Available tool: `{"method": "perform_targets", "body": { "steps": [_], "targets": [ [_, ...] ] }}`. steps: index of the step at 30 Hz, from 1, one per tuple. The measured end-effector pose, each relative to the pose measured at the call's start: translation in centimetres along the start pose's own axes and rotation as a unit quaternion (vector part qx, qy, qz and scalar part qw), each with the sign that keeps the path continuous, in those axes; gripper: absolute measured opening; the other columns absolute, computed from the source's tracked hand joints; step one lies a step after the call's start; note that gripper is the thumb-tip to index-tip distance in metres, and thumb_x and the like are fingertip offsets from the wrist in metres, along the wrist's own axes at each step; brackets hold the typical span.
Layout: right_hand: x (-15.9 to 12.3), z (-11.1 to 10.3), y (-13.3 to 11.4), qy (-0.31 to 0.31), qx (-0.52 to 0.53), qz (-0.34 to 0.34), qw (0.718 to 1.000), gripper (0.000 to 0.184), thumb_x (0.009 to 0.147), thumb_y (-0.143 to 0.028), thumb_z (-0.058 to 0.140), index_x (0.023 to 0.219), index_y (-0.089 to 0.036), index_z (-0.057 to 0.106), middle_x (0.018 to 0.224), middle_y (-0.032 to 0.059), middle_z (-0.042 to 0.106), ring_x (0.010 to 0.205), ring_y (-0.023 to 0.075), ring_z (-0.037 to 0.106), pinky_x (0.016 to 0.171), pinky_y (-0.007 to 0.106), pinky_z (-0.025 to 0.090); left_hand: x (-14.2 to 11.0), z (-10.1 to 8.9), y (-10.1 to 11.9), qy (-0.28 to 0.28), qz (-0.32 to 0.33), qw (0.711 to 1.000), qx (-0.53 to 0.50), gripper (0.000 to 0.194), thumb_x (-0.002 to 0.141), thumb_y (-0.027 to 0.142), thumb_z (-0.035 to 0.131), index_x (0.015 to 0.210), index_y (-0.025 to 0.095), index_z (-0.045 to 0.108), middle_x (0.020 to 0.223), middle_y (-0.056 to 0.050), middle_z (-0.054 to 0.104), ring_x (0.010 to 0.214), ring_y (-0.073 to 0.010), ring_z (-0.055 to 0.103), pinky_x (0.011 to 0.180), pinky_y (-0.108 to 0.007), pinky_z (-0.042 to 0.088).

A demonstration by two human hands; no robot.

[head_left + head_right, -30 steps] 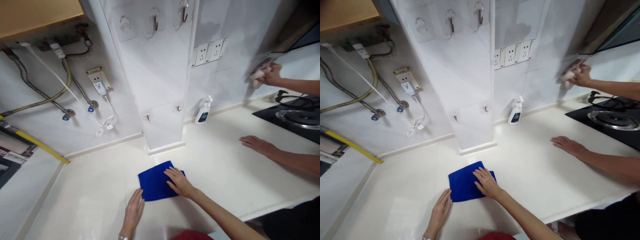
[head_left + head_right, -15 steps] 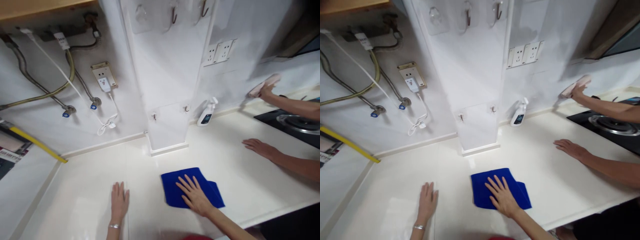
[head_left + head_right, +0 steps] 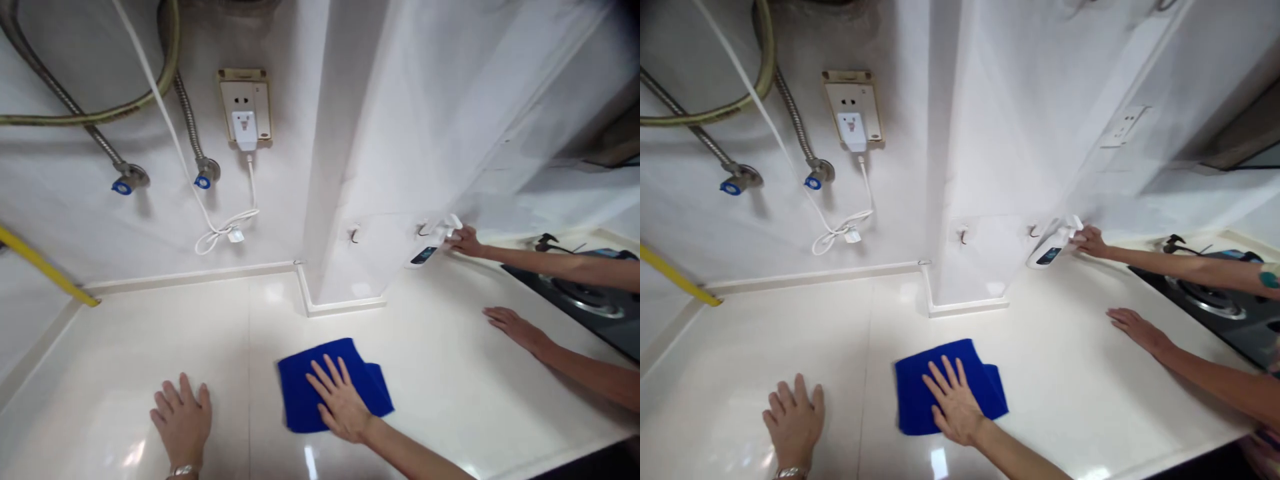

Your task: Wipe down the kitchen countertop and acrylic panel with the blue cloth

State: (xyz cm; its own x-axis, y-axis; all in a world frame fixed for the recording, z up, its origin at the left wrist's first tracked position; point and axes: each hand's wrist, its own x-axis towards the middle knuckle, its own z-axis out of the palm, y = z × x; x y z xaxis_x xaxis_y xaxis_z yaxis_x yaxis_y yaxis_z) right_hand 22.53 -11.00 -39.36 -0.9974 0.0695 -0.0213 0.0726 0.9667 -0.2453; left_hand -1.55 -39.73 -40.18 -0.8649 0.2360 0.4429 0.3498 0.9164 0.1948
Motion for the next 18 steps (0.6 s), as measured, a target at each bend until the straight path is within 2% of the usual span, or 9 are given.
{"method": "perform_targets", "body": {
  "steps": [3,6,10,14,18],
  "targets": [
    [6.6,-1.1,-1.8,-0.059,0.037,-0.074,0.995,0.076,0.092,-0.04,0.046,0.157,-0.03,0.009,0.166,0.0046,0.002,0.15,0.0409,-0.006,0.115,0.076,0.004,-0.1,-0.2,0.1,-0.008,0.005,1.0,0.012,0.063,0.094,0.041,0.036,0.147,0.006,0.035,0.157,-0.032,0.024,0.15,-0.0451,0.01,0.114,-0.069,0.024],
    [13.0,-1.5,-2.2,-0.08,0.042,-0.098,0.991,0.074,0.092,-0.043,0.046,0.157,-0.03,0.013,0.166,0.0048,0.003,0.15,0.0395,-0.008,0.115,0.074,-0.001,0.2,-0.6,0.4,-0.027,-0.012,1.0,0.009,0.062,0.096,0.039,0.03,0.147,0.004,0.034,0.157,-0.032,0.022,0.151,-0.0435,0.006,0.116,-0.068,0.022],
    [20.3,-1.2,-1.3,-0.054,0.004,-0.048,0.997,0.071,0.094,-0.044,0.043,0.157,-0.03,0.015,0.167,0.0035,0.004,0.151,0.0392,-0.007,0.116,0.071,-0.001,0.4,-0.6,0.5,-0.055,-0.023,0.998,0.006,0.063,0.096,0.04,0.025,0.146,0.002,0.036,0.157,-0.032,0.022,0.151,-0.0426,0.002,0.116,-0.068,0.02],
    [25.6,-1.2,1.3,-0.019,-0.037,0.03,0.999,0.069,0.094,-0.045,0.041,0.157,-0.03,0.016,0.167,0.0021,0.007,0.151,0.0384,-0.003,0.117,0.07,0.0,0.3,0.4,0.1,-0.059,-0.037,0.998,-0.004,0.065,0.095,0.042,0.024,0.144,0.002,0.039,0.155,-0.034,0.026,0.151,-0.0433,0.003,0.114,-0.071,0.021],
    [29.0,-1.6,4.2,0.006,-0.049,0.091,0.995,0.068,0.094,-0.043,0.04,0.157,-0.031,0.018,0.166,0.0005,0.01,0.151,0.0377,0.001,0.117,0.069,0.003,0.0,1.2,0.1,-0.033,-0.046,0.998,-0.022,0.066,0.095,0.04,0.028,0.154,0.012,0.021,0.162,-0.026,0.016,0.152,-0.0399,0.001,0.116,-0.071,0.018]
  ]
}}
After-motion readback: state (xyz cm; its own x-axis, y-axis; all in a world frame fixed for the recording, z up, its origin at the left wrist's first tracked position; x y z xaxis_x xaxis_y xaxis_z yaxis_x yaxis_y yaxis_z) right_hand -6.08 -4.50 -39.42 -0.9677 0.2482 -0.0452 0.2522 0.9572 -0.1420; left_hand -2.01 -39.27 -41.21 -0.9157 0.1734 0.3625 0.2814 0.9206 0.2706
